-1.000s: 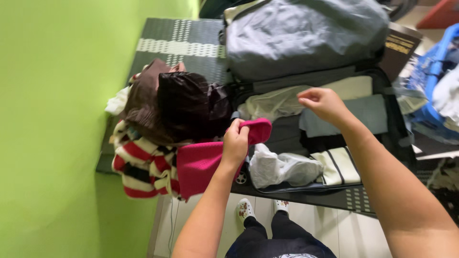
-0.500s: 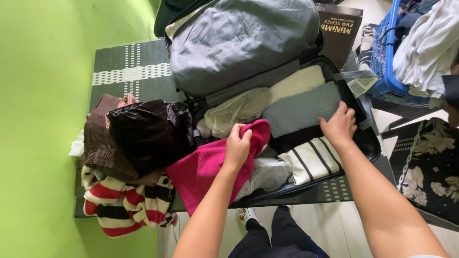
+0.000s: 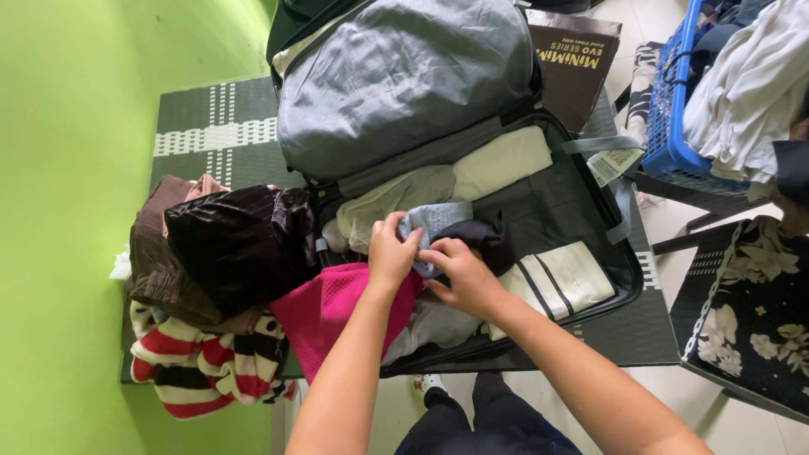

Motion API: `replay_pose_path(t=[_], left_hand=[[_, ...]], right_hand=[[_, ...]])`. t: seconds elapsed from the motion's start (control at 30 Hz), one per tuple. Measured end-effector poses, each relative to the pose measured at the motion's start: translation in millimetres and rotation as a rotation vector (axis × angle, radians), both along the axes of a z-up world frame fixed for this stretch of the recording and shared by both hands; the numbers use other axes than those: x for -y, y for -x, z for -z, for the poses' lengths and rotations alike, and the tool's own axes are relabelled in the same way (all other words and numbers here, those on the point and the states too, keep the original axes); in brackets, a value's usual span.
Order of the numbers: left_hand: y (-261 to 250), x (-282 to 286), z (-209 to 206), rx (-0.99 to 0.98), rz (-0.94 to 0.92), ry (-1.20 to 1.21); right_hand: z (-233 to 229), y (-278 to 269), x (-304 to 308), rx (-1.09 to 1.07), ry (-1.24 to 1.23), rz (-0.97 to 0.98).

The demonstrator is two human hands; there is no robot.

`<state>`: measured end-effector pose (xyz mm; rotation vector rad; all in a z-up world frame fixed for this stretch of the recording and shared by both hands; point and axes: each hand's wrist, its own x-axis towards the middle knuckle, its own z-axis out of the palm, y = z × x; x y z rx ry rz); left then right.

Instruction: The person places a mint-green suitcase on a table, unlocks it with a key, and opens it. They then remove various folded clothes and a brown bag from the suitcase and place them on a nearby chair.

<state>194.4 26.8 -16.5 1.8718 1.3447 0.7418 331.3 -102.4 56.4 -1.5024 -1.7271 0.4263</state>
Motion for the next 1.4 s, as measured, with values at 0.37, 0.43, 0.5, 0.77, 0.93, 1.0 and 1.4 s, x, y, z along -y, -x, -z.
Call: replay_pose_path(t=[0.37, 0.43, 0.5, 0.77, 0.93, 1.0, 1.4], left_hand=[[26, 2, 31, -0.232, -0.235, 0.066], [21, 3, 21, -0.239, -0.173, 0.0], [18, 5, 15, -0.226, -0.137, -0.034], [22, 25, -28, 0.109, 0.133, -0.284], [39, 33, -56, -0.094, 0.428, -0.102], [44, 33, -58, -0.214, 0.438, -0.01], [2, 10, -37, -0.447, 0.218, -0.087]], right_hand=[[41, -128, 20, 0.3, 0.107, 0.528], [45, -140, 14, 0.194, 0.12, 0.516], [46, -142, 7, 0.139, 0.132, 0.499], [39, -85, -39, 0.445, -0.136, 0.129], [43, -77, -34, 0.271, 0.219, 0.055], [48, -83, -18, 0.253, 0.242, -0.007], [10, -83, 47, 0.336, 0.091, 0.225]])
